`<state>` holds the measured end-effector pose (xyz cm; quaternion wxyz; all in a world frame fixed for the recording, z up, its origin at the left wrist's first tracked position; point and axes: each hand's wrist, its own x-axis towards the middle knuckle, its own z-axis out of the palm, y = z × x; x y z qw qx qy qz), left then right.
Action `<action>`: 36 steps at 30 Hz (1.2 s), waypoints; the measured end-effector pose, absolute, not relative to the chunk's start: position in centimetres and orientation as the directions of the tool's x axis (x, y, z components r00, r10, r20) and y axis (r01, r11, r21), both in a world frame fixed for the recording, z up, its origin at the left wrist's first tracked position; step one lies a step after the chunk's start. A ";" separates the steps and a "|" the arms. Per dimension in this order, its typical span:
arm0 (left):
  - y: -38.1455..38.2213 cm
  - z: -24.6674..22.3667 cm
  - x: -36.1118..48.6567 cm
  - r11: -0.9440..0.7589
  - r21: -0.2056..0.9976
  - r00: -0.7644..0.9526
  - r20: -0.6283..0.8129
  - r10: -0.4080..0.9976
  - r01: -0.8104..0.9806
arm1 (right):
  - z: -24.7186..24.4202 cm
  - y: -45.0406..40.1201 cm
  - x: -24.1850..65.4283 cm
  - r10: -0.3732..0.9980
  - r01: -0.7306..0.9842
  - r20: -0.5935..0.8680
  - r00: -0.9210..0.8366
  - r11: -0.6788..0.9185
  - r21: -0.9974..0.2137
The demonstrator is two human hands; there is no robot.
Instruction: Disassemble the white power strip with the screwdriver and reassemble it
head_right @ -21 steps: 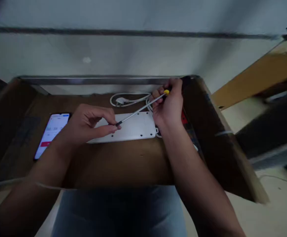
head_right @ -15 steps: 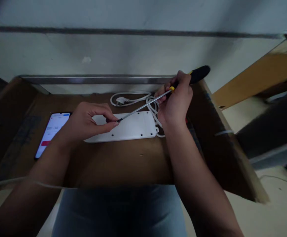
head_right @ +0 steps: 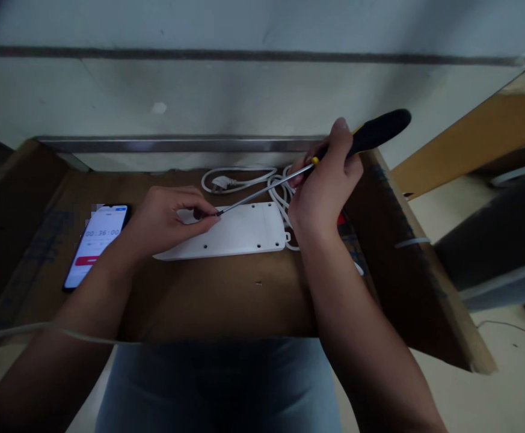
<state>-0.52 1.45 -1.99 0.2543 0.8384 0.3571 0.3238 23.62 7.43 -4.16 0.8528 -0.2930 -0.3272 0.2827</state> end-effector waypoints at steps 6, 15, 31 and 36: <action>1.6 -1.9 -0.8 -0.639 0.628 0.597 0.325 0.734 0.444 | -3.4 6.6 22.5 0.664 -0.260 0.371 0.649 0.651 -0.713; 2.2 -1.8 -1.3 -0.564 0.690 0.311 0.470 0.826 0.453 | -1.6 4.6 20.4 0.752 -0.336 0.338 0.566 0.584 -0.739; 1.8 -2.0 -0.5 -0.534 0.704 0.359 0.401 0.843 0.467 | -2.4 3.5 19.5 0.771 -0.161 0.458 0.441 0.571 -0.805; 1.4 -1.8 0.0 -0.528 0.734 0.410 0.364 0.836 0.426 | -0.9 1.8 18.6 0.715 -0.166 0.586 0.381 0.676 -0.718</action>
